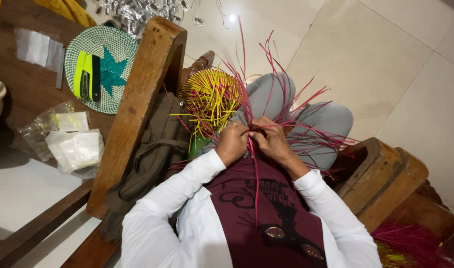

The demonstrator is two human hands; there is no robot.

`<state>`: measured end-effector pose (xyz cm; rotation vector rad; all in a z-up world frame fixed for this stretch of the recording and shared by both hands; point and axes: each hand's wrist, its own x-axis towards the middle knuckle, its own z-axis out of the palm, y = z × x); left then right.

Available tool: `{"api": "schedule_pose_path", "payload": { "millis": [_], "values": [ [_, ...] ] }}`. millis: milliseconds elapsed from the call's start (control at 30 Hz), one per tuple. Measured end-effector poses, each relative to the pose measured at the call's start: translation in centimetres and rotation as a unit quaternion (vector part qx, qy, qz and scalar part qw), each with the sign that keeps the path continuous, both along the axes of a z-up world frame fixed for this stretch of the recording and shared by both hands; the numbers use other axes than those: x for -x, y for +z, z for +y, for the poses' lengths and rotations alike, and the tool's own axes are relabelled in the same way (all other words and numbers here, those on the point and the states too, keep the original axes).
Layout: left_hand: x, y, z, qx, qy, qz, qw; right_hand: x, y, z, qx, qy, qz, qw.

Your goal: Weaving thin pink and yellow flexible strands to construct the sides of a basket.

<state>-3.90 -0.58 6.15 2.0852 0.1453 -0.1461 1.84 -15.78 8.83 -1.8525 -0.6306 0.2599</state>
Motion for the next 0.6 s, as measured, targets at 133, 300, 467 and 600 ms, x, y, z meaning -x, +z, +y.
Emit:
{"api": "schedule_pose_path", "payload": {
  "millis": [133,300,467,600],
  "values": [
    [-0.3,-1.4,0.1,0.025,-0.001,0.075,0.997,0.3,-0.2,-0.2,-0.012,-0.001,0.007,1.000],
    [-0.4,-3.2,0.2,0.085,0.020,0.154,0.984,-0.1,1.6,-0.9,0.011,0.063,-0.048,0.997],
    [-0.6,-1.4,0.1,0.066,0.036,0.185,0.980,-0.1,2.8,-0.9,0.006,0.080,-0.078,0.994],
    [-0.8,0.5,-0.9,-0.019,0.012,0.096,0.995,-0.1,2.0,-1.2,0.042,0.071,-0.106,0.991]
  ]
}}
